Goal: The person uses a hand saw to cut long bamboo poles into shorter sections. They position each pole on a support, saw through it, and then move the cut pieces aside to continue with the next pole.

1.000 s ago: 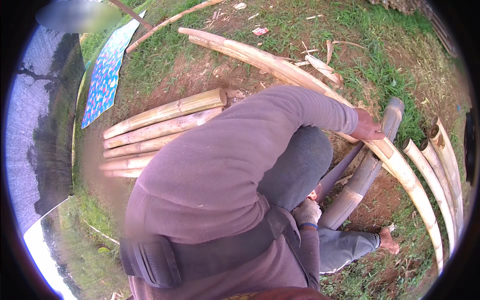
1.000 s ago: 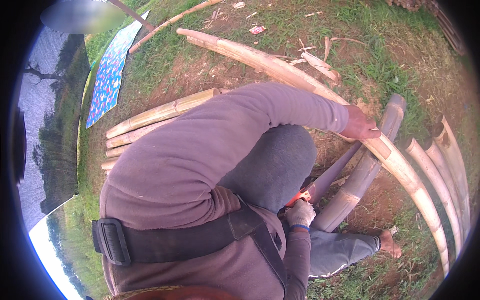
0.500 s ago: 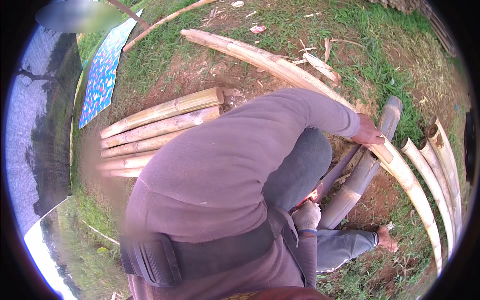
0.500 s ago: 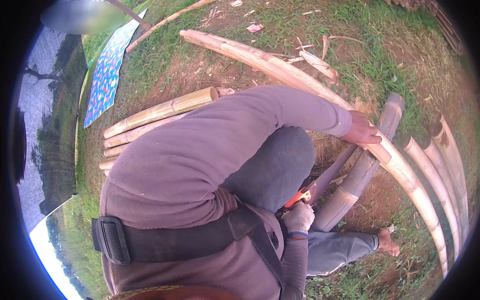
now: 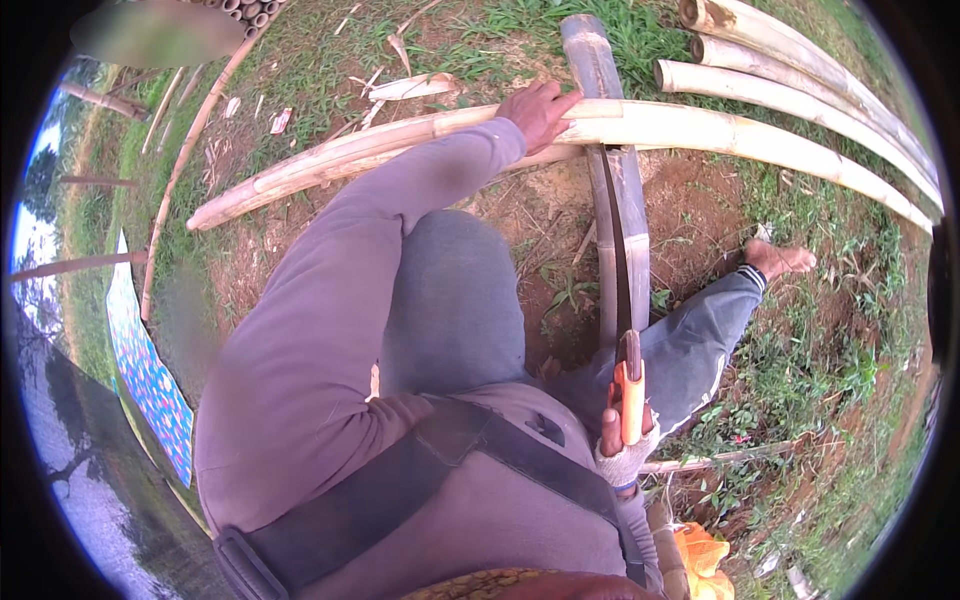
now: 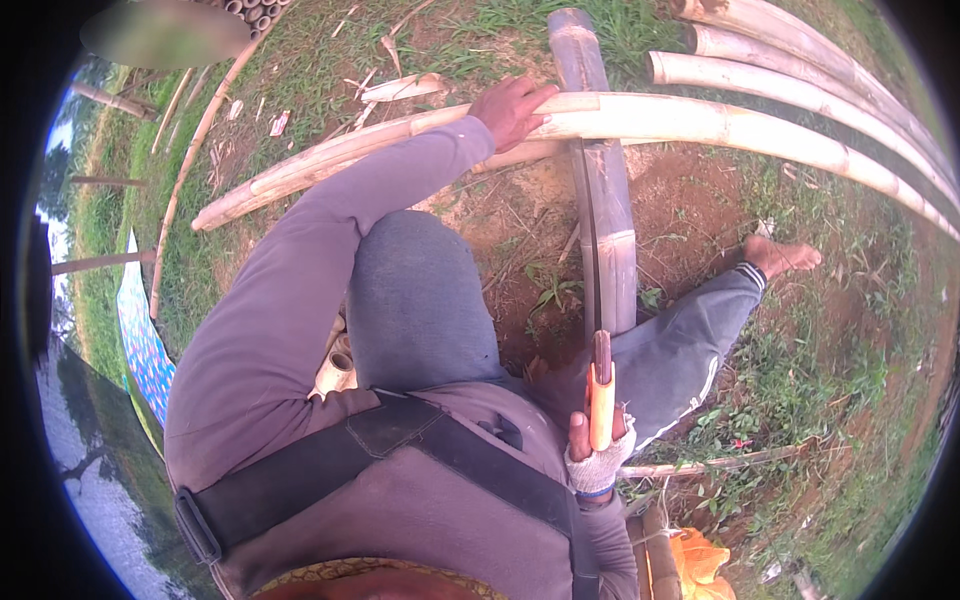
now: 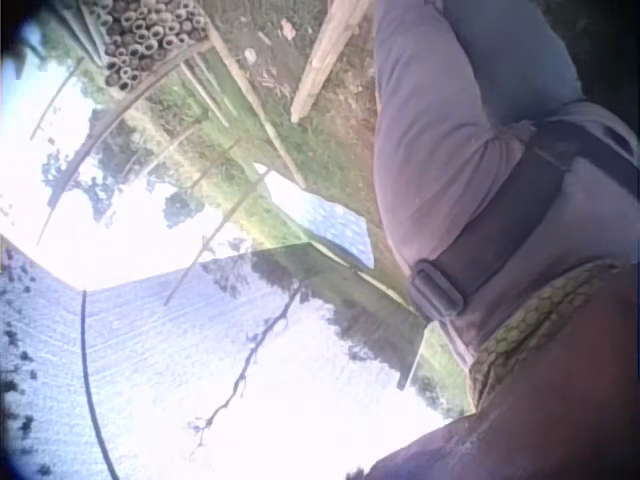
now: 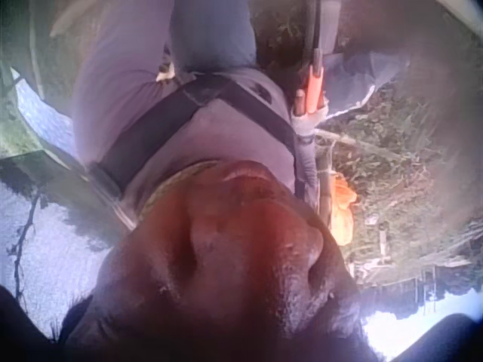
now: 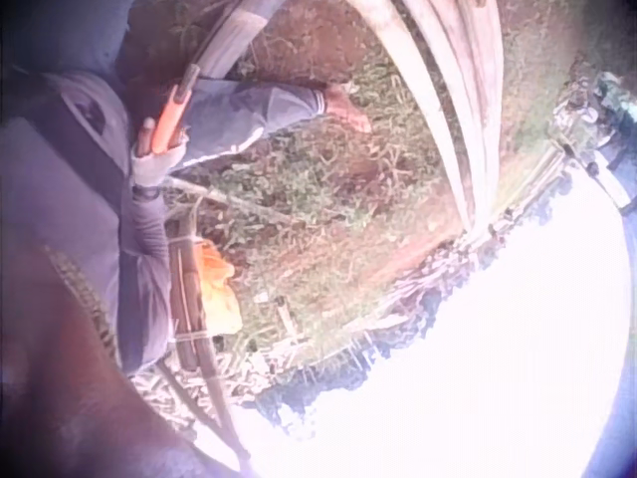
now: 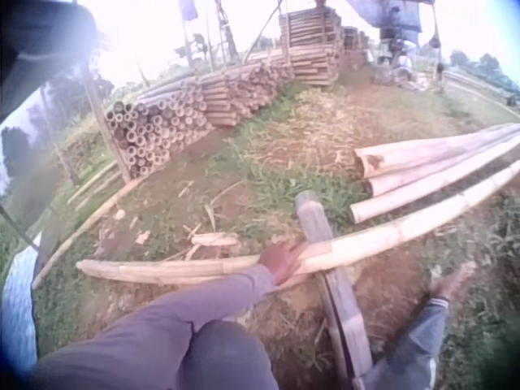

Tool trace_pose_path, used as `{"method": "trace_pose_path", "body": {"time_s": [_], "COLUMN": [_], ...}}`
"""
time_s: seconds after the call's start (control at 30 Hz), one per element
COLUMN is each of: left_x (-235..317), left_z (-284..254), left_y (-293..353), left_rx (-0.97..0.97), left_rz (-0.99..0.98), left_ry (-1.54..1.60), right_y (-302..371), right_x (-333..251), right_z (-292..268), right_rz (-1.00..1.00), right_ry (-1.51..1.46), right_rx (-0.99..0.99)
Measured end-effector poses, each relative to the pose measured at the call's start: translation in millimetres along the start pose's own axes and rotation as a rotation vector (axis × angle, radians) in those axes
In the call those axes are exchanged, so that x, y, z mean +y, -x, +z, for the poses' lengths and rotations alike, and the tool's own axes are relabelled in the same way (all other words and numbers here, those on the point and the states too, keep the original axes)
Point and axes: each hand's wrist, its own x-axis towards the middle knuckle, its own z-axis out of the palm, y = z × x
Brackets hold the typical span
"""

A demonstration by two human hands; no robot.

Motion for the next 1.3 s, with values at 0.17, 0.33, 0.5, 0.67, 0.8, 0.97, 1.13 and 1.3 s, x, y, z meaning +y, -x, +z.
{"method": "trace_pose_path", "body": {"time_s": [0.17, 0.33, 0.5, 0.67, 0.8, 0.97, 1.13, 1.3], "left_x": [18, 2, 7, 5, 0, 0, 7, 1], "left_z": [0, 9, 17, 28, 30, 29, 28, 27], "left_y": [-1, -1, -6, -9, -7, -5, -13, -5], "left_rx": [-0.06, 0.047, 0.073, 0.113, 0.147, 0.075, 0.153, 0.181], "left_rz": [-0.07, 0.068, 0.047, 0.075, 0.105, 0.044, 0.116, 0.101], "left_ry": [0.007, -0.036, -0.081, -0.044, -0.052, 0.008, 0.01, -0.006], "right_y": [21, -46, -118, -153, -161, -167, -206, -153], "right_x": [22, 6, 3, 6, 9, 17, 26, 23], "right_z": [-37, -29, 11, 24, 22, 12, 27, 15], "right_rz": [-0.167, -0.323, -0.235, -0.213, -0.233, -0.267, -0.342, -0.216], "right_ry": [0.153, 0.194, -0.01, -0.082, -0.053, -0.016, 0.062, -0.009], "right_rx": [0.204, 0.247, 0.281, 0.242, 0.226, 0.19, 0.143, 0.166]}}
